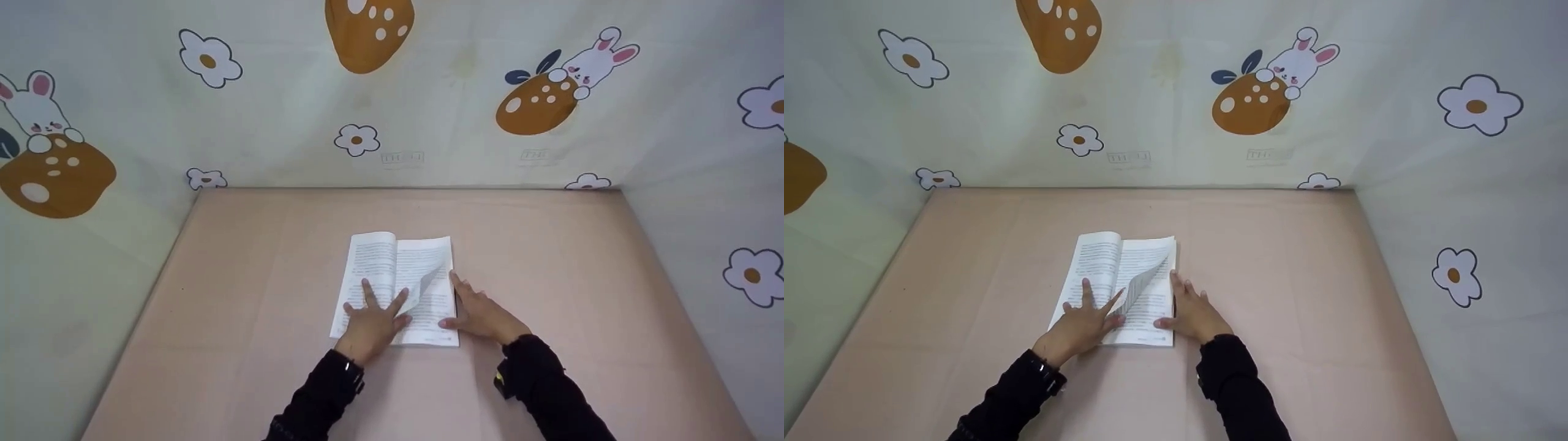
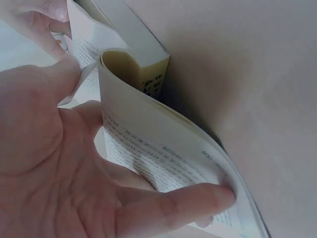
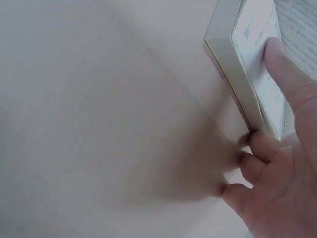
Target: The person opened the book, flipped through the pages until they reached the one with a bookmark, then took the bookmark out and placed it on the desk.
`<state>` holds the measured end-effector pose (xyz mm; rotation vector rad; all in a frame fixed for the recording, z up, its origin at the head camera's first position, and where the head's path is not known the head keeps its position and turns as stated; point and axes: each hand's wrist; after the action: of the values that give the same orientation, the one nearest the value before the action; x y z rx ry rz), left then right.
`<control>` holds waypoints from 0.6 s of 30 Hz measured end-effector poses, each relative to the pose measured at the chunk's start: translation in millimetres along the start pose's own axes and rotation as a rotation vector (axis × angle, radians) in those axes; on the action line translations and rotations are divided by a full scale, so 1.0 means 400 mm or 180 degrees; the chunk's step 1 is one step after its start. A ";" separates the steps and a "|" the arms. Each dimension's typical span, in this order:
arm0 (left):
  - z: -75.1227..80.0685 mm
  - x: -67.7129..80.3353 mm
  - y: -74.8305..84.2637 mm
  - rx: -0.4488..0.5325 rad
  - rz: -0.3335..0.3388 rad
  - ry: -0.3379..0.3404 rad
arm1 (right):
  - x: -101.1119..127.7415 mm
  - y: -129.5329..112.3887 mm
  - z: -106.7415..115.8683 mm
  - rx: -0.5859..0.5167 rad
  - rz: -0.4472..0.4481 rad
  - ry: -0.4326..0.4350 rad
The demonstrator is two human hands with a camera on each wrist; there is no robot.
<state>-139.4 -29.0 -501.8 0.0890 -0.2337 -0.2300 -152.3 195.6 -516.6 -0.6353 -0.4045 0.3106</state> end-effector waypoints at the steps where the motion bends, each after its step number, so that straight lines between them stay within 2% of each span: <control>1: -0.001 0.000 -0.002 0.0038 -0.0018 0.0034 | 0.001 0.000 0.002 0.0020 0.0023 -0.0012; 4: -0.007 0.002 -0.011 0.0163 0.0003 0.0118 | 0.002 0.001 0.005 0.0061 0.0088 -0.0037; 11: -0.016 0.012 -0.024 0.0423 0.0162 0.0002 | -0.001 0.000 0.005 0.0007 -0.0003 -0.0107; 18: -0.007 0.025 -0.023 0.0480 0.0387 -0.0024 | -0.002 0.002 0.008 -0.0030 -0.0084 -0.0126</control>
<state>-131.2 -40.2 -503.2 0.2229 -0.2629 -0.0915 -154.5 197.4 -515.0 -0.6332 -0.4522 0.2965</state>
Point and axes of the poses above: each hand's wrist, its own x-axis away from the middle knuckle, its own z-axis out of the back of the hand, y = z × x, and after that the axes turned 9 degrees about z, right-handed
